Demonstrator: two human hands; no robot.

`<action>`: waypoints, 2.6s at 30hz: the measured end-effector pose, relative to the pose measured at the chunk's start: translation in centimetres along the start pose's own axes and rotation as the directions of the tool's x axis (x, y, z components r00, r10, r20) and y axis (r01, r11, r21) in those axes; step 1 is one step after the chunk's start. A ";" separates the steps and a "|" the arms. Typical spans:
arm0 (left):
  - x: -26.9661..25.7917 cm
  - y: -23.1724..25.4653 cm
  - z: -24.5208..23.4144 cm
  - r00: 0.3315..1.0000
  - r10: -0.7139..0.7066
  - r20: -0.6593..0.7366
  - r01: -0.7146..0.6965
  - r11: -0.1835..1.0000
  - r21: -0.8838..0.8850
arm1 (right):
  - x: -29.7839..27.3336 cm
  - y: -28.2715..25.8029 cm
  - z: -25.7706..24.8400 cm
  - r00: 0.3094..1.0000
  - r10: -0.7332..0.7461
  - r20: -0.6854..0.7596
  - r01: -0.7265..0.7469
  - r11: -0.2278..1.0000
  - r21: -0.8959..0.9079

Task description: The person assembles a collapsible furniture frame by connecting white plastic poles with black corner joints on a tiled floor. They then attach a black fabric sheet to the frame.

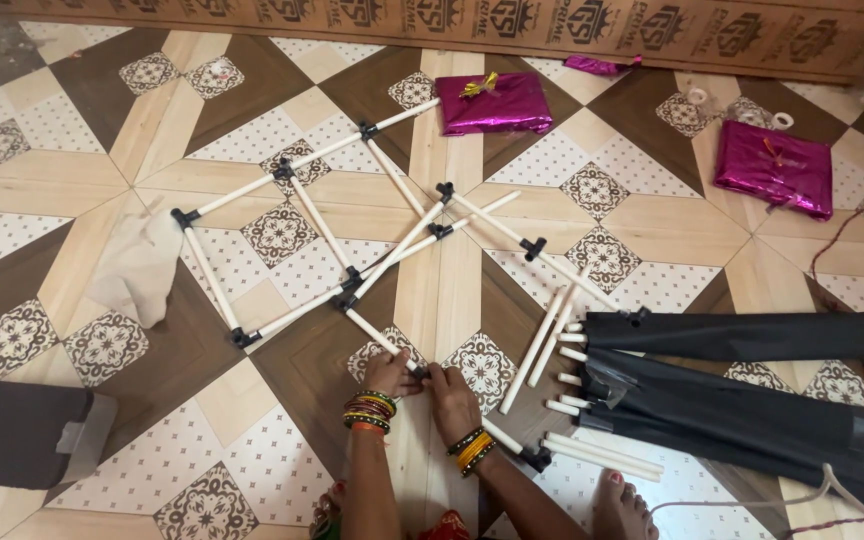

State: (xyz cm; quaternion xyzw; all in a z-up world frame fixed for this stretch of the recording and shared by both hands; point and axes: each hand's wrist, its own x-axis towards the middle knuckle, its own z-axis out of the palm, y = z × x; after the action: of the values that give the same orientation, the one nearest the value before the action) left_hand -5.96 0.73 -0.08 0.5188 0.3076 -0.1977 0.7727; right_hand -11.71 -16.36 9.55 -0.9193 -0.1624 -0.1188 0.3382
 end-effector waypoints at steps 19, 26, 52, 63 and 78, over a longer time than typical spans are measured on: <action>-1.8 -0.6 4.4 0.907 0.106 -0.408 -0.161 0.982 -0.103 | 3.7 12.1 -8.0 0.798 -0.119 0.591 0.227 0.967 -0.111; -3.4 -1.9 8.6 0.726 0.476 -0.497 -0.301 0.869 0.393 | 2.0 14.0 -8.8 0.807 -0.301 0.509 0.449 0.871 -0.197; -8.7 3.6 4.0 0.993 0.096 -0.072 -0.094 0.995 0.029 | 5.9 8.4 -3.2 0.836 -0.414 0.359 0.415 0.907 0.080; -6.1 3.1 1.7 0.993 0.034 0.117 -0.020 0.993 -0.121 | 6.2 7.8 -3.1 0.842 -0.414 0.347 0.345 0.906 0.245; -6.0 4.0 4.8 0.914 0.170 -0.367 -0.123 0.981 0.149 | 7.0 4.2 -2.0 0.843 -0.386 0.373 0.337 0.922 0.193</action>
State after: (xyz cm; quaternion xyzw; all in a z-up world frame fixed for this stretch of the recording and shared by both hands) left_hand -6.58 -2.25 8.00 0.6154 0.3983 -0.0541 0.6781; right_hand -3.87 -19.13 10.91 -0.8544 -0.4060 0.0222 0.3234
